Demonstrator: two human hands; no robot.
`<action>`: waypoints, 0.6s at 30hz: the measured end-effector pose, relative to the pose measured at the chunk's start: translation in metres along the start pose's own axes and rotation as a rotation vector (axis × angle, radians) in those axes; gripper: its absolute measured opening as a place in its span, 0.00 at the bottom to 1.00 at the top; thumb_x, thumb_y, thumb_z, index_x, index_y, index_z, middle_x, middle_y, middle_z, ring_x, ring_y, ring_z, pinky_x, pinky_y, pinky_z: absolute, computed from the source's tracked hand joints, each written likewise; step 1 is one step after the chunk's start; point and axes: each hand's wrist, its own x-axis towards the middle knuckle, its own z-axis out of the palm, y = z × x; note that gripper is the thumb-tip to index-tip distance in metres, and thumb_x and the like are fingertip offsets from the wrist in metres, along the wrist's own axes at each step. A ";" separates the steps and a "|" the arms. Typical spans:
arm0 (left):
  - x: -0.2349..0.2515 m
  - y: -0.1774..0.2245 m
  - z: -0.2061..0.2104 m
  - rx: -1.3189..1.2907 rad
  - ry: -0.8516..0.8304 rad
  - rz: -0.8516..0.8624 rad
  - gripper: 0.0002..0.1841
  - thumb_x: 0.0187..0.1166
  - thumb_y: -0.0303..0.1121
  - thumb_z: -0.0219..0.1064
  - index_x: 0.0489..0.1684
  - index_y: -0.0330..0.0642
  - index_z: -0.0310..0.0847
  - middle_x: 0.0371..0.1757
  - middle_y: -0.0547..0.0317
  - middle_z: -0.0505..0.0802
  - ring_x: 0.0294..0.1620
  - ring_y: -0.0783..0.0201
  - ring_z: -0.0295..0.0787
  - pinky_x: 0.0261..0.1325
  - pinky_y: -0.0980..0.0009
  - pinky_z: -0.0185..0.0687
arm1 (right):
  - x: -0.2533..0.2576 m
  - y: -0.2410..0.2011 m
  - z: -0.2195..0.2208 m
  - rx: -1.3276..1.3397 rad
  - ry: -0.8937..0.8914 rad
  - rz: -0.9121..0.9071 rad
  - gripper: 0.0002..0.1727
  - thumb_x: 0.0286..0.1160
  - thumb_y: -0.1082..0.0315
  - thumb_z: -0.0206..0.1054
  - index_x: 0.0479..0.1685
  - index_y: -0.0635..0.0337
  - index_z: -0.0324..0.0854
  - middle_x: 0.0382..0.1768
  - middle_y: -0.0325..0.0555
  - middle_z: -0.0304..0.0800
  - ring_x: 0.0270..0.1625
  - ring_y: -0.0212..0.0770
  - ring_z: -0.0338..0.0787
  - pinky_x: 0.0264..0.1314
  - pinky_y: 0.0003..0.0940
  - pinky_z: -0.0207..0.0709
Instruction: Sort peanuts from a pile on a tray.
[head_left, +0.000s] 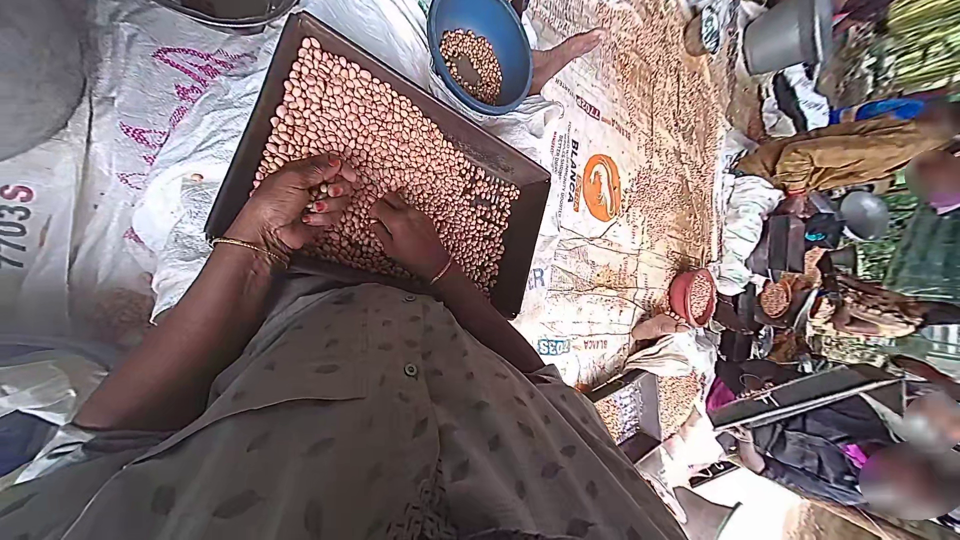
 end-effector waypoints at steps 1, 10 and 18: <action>0.000 0.000 0.001 0.000 0.005 0.001 0.19 0.95 0.40 0.41 0.37 0.53 0.78 0.19 0.76 0.76 0.10 0.84 0.59 0.11 0.90 0.53 | 0.000 -0.004 -0.001 -0.046 -0.023 0.005 0.10 0.78 0.74 0.66 0.52 0.68 0.87 0.54 0.62 0.88 0.52 0.58 0.93 0.48 0.50 0.88; -0.001 0.000 0.008 0.226 0.036 -0.057 0.28 0.96 0.49 0.35 0.48 0.50 0.85 0.23 0.72 0.82 0.10 0.81 0.61 0.10 0.86 0.52 | 0.000 0.003 -0.009 0.278 0.365 -0.043 0.07 0.70 0.76 0.69 0.41 0.71 0.88 0.37 0.56 0.92 0.33 0.44 0.91 0.36 0.37 0.86; 0.000 -0.001 0.002 0.046 -0.018 -0.041 0.21 0.96 0.41 0.39 0.41 0.51 0.80 0.20 0.75 0.77 0.09 0.84 0.58 0.10 0.90 0.54 | -0.009 0.006 -0.005 0.240 0.112 -0.031 0.06 0.75 0.73 0.67 0.40 0.67 0.88 0.37 0.55 0.92 0.38 0.51 0.93 0.40 0.49 0.85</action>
